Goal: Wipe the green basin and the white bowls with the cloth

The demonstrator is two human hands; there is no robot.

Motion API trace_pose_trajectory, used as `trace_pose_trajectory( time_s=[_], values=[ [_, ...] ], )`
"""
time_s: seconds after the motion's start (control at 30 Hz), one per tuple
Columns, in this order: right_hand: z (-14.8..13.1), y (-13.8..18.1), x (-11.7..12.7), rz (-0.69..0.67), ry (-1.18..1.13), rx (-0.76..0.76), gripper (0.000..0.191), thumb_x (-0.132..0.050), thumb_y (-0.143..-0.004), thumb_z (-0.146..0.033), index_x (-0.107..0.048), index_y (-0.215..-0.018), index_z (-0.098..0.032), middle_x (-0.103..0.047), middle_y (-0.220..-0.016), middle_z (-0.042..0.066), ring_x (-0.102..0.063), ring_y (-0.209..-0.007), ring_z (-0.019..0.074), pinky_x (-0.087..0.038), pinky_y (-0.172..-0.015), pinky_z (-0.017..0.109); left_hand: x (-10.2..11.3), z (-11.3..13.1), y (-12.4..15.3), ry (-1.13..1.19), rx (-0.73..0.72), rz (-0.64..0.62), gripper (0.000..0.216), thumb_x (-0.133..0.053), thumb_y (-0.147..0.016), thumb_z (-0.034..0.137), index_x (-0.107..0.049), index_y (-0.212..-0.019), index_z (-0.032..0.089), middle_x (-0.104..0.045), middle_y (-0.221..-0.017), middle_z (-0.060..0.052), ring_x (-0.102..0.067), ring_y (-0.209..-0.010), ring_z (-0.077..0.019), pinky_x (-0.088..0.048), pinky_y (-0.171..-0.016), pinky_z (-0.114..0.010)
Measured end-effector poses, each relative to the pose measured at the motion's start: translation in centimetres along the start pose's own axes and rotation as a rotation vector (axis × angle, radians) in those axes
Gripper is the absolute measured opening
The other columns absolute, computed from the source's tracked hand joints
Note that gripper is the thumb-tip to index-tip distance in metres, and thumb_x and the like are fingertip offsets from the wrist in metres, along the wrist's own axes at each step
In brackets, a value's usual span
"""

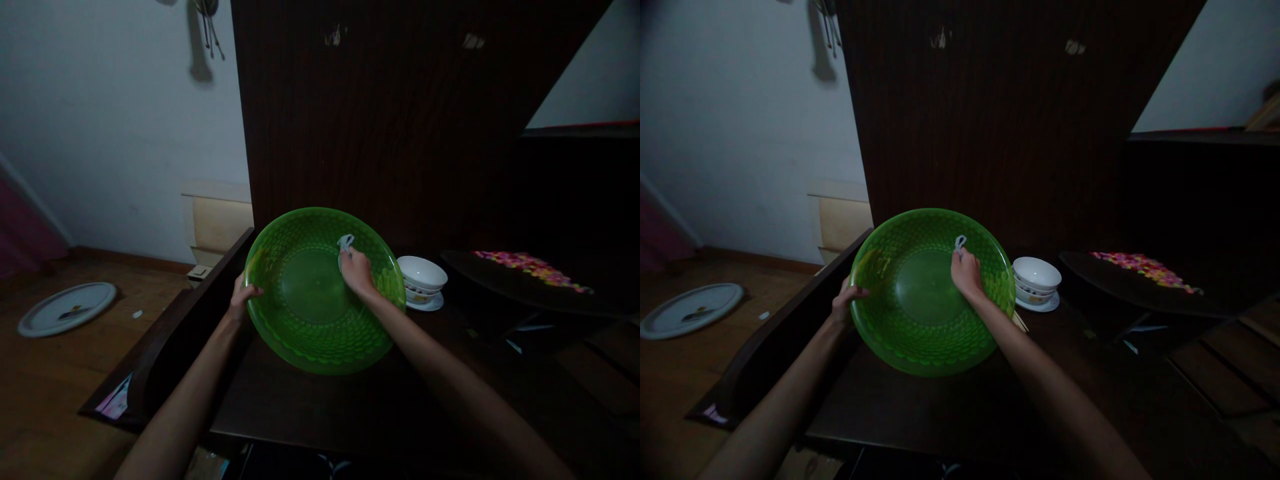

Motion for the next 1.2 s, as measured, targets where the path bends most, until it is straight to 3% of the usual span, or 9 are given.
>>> trace_pose_trajectory(
  time_s=[0.1, 0.17, 0.27, 0.4, 0.53, 0.7, 0.93, 1.2],
  values=[
    [-1.3, 0.8, -2.9, -0.121, 0.100, 0.117, 0.046, -0.039, -0.093, -0.022, -0.058, -0.133, -0.008, -0.069, -0.122, 0.018, -0.063, -0.119, 0.0283, -0.047, -0.099, 0.037, -0.2, 0.2, 0.1, -0.005, -0.005, -0.010, 0.044, -0.061, -0.050, 0.022, -0.071, -0.093, 0.016, -0.069, -0.074, -0.002, -0.062, -0.064, -0.0208, -0.050, -0.052, -0.028],
    [-1.6, 1.8, -5.0, -0.206, 0.162, 0.177, 0.053, -0.041, -0.090, -0.017, -0.052, -0.139, -0.002, -0.054, -0.144, 0.022, -0.046, -0.139, 0.0290, -0.037, -0.112, 0.039, -0.3, 0.2, 0.1, -0.006, -0.011, -0.012, 0.045, -0.061, -0.050, 0.022, -0.071, -0.094, 0.017, -0.070, -0.076, -0.003, -0.063, -0.065, -0.0213, -0.050, -0.054, -0.028],
    [-1.2, 3.4, -7.5, -0.306, 0.241, 0.231, 0.062, -0.043, -0.087, -0.018, -0.041, -0.145, 0.006, -0.032, -0.158, 0.024, -0.026, -0.150, 0.0305, -0.024, -0.121, 0.042, -0.2, 0.2, 0.0, -0.008, -0.012, -0.015, 0.045, -0.061, -0.050, 0.022, -0.070, -0.093, 0.017, -0.069, -0.075, -0.002, -0.062, -0.066, -0.0203, -0.050, -0.055, -0.028],
    [-0.6, 4.4, -8.7, -0.358, 0.314, 0.265, 0.072, -0.041, -0.090, -0.025, -0.024, -0.152, 0.009, -0.013, -0.163, 0.025, -0.008, -0.153, 0.0331, -0.015, -0.124, 0.049, -0.2, 0.1, 0.0, -0.016, -0.002, -0.019, 0.042, -0.060, -0.049, 0.022, -0.069, -0.090, 0.016, -0.067, -0.071, -0.001, -0.060, -0.063, -0.0183, -0.047, -0.054, -0.026],
    [-0.4, 4.2, -8.6, -0.360, 0.350, 0.271, 0.076, -0.037, -0.094, -0.035, -0.016, -0.154, 0.008, -0.003, -0.164, 0.023, 0.001, -0.153, 0.0336, -0.009, -0.124, 0.050, -0.4, 0.1, 0.1, -0.016, 0.010, -0.034, 0.047, -0.060, -0.049, 0.022, -0.069, -0.094, 0.015, -0.067, -0.073, -0.001, -0.060, -0.063, -0.0187, -0.047, -0.054, -0.027],
    [0.2, 3.5, -8.3, -0.341, 0.363, 0.223, 0.081, -0.027, -0.098, -0.049, -0.009, -0.156, 0.004, 0.003, -0.165, 0.020, 0.006, -0.153, 0.0322, -0.005, -0.124, 0.052, -0.8, 0.4, 0.3, -0.006, -0.001, -0.037, 0.051, -0.059, -0.049, 0.022, -0.069, -0.099, 0.017, -0.066, -0.071, -0.002, -0.061, -0.065, -0.0218, -0.050, -0.056, -0.031],
    [1.3, 1.9, -7.9, -0.335, 0.375, 0.129, 0.085, -0.020, -0.099, -0.055, -0.004, -0.156, 0.006, 0.006, -0.164, 0.022, 0.008, -0.153, 0.0328, -0.003, -0.123, 0.052, -0.9, 0.6, 0.3, 0.005, -0.025, -0.037, 0.068, -0.059, -0.047, 0.020, -0.066, -0.115, 0.019, -0.072, -0.094, -0.005, -0.066, -0.086, -0.0285, -0.055, -0.065, -0.034],
    [1.1, 1.4, -8.2, -0.360, 0.380, 0.136, 0.089, -0.017, -0.098, -0.063, -0.003, -0.157, 0.002, 0.006, -0.165, 0.019, 0.010, -0.153, 0.0315, 0.000, -0.123, 0.050, -0.5, 0.2, 0.1, 0.005, -0.011, -0.052, 0.057, -0.064, -0.048, 0.022, -0.068, -0.104, 0.020, -0.068, -0.083, -0.005, -0.064, -0.080, -0.0279, -0.052, -0.059, -0.032]
  ],
)
Point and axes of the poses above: each hand's wrist, its own y-axis away from the middle knuckle, its own x-axis out of the back of the hand, z = x × y, the point moved 8 cm from there along -y, towards the middle knuckle
